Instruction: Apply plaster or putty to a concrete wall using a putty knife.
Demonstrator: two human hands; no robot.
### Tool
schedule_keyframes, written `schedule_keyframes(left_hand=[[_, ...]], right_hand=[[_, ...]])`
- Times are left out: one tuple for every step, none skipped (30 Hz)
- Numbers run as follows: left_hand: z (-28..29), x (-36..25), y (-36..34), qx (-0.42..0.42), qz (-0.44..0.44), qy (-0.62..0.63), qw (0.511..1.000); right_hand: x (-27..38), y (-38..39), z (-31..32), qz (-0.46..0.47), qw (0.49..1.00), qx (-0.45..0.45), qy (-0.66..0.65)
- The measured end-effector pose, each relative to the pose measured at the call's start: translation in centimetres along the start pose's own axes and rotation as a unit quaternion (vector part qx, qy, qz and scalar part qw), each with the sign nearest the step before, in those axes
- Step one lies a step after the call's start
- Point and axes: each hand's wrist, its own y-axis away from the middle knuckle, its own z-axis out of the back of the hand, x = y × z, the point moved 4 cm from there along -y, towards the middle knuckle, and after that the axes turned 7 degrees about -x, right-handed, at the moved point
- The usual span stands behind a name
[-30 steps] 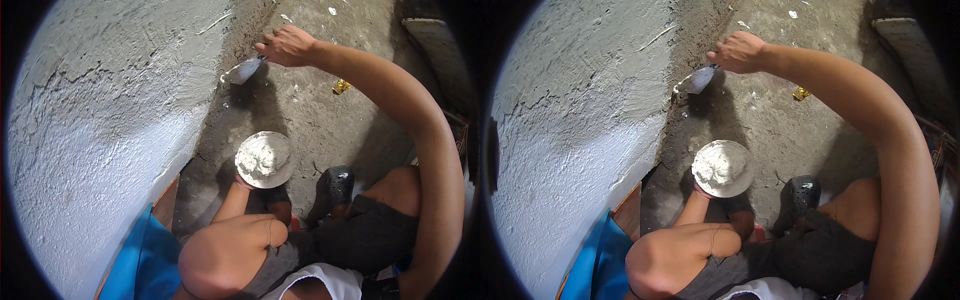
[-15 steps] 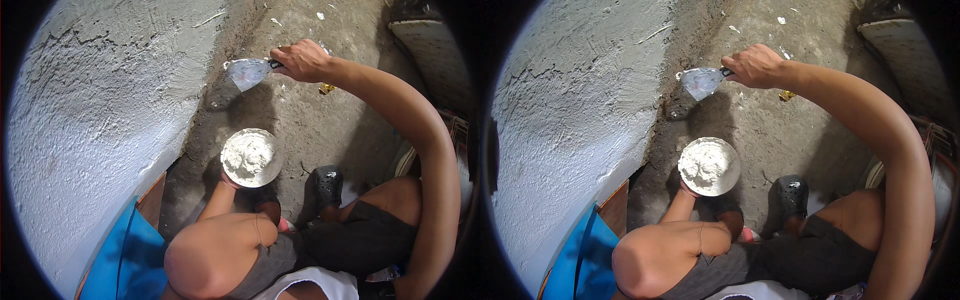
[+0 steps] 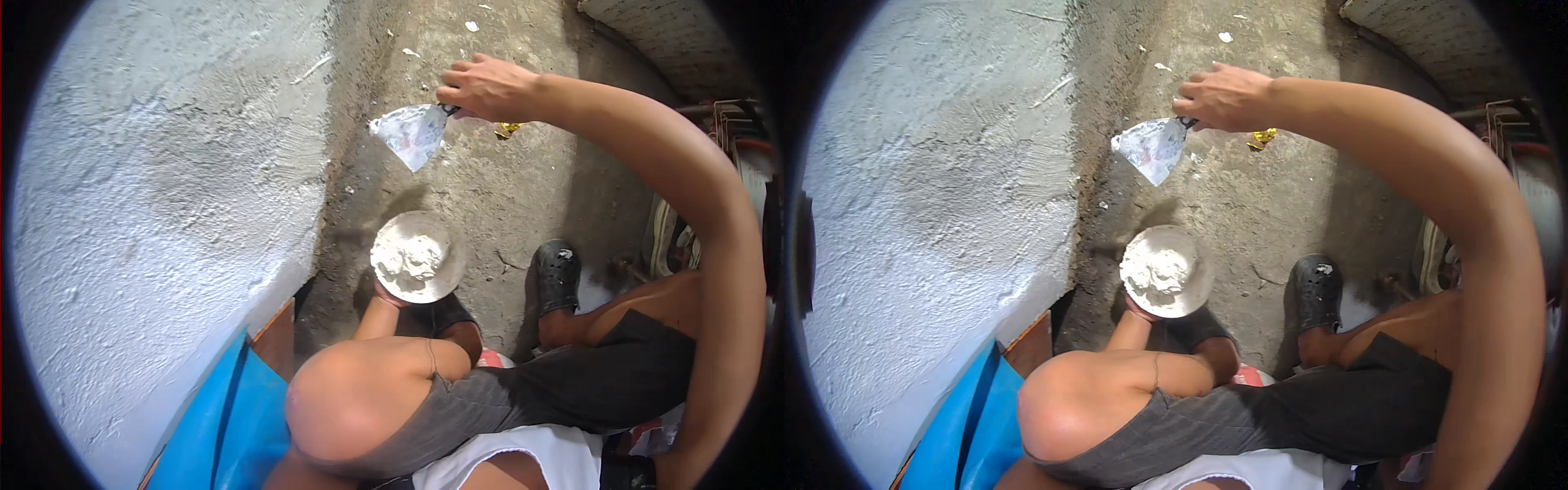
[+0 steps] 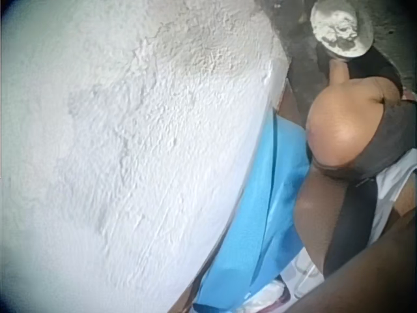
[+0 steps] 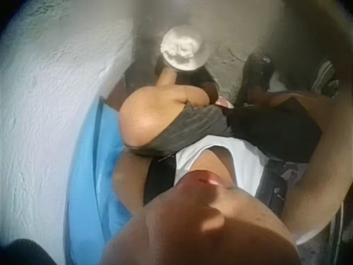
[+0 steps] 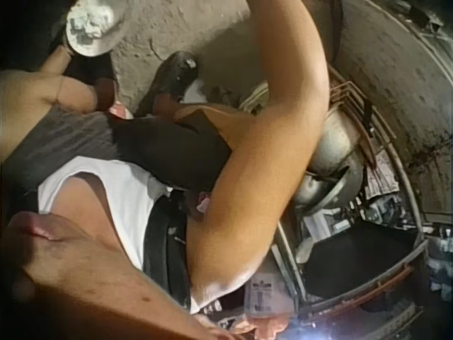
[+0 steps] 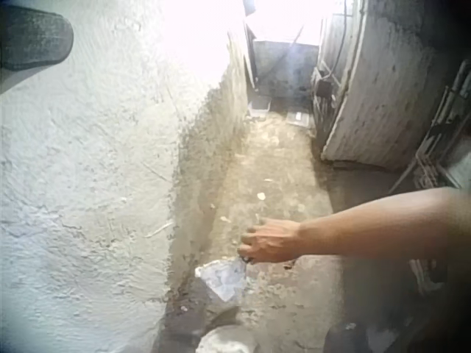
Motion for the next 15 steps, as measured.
schedule_keyframes(left_hand=[[0.4,0.0,0.1,0.0,-0.02,0.005,1.0],[0.1,0.8,-0.4,-0.031,-0.009,0.062,0.998],[-0.6,0.6,-1.0,-0.026,0.001,0.057,0.998],[-1.1,-0.7,-0.2,-0.022,-0.008,0.038,0.999],[-1.6,-0.7,-0.3,-0.012,-0.007,0.026,1.0],[-2.1,-0.7,-0.5,-0.003,-0.006,0.016,1.0],[-2.5,-0.6,-0.7,0.007,-0.005,0.007,1.0],[-2.3,-0.4,-0.2,0.009,-0.004,0.0,1.0],[-2.3,-0.3,0.1,0.011,-0.004,-0.007,1.0],[-2.1,-0.2,0.4,0.014,-0.005,-0.013,1.0],[-2.1,0.2,0.4,0.02,-0.005,-0.018,1.0],[-2.1,0.7,0.3,0.025,-0.006,-0.022,0.999],[-2.0,1.2,0.2,0.031,-0.008,-0.026,0.999],[-2.2,1.1,-0.2,0.041,-0.015,-0.034,0.998],[-2.4,1.0,-0.6,0.05,-0.023,-0.041,0.998]], right_hand=[[0.3,-1.3,-1.6,0.036,0.997,-0.059,0.035],[0.0,-1.3,-2.7,0.026,0.997,-0.059,0.044],[0.2,-1.6,-4.1,0.068,0.997,-0.015,0.035],[1.1,-3.4,-4.8,0.122,0.992,0.015,0.018],[1.2,-3.5,-4.1,0.121,0.992,0.015,0.024],[1.8,-3.4,-3.7,0.176,0.983,0.028,0.044],[2.2,-3.4,-3.3,0.231,0.97,0.043,0.063],[2.6,-3.9,-2.5,0.23,0.969,0.06,0.062],[3.0,-4.8,-1.5,0.232,0.969,0.063,0.06],[3.3,-5.7,-0.8,0.233,0.965,0.101,0.058],[3.2,-6.2,-0.5,0.235,0.96,0.142,0.059],[2.7,-6.6,0.2,0.214,0.964,0.147,0.052],[2.9,-6.6,0.5,0.219,0.962,0.152,0.052],[2.7,-7.2,0.8,0.217,0.967,0.123,0.043],[2.5,-7.8,1.0,0.217,0.971,0.095,0.033]])
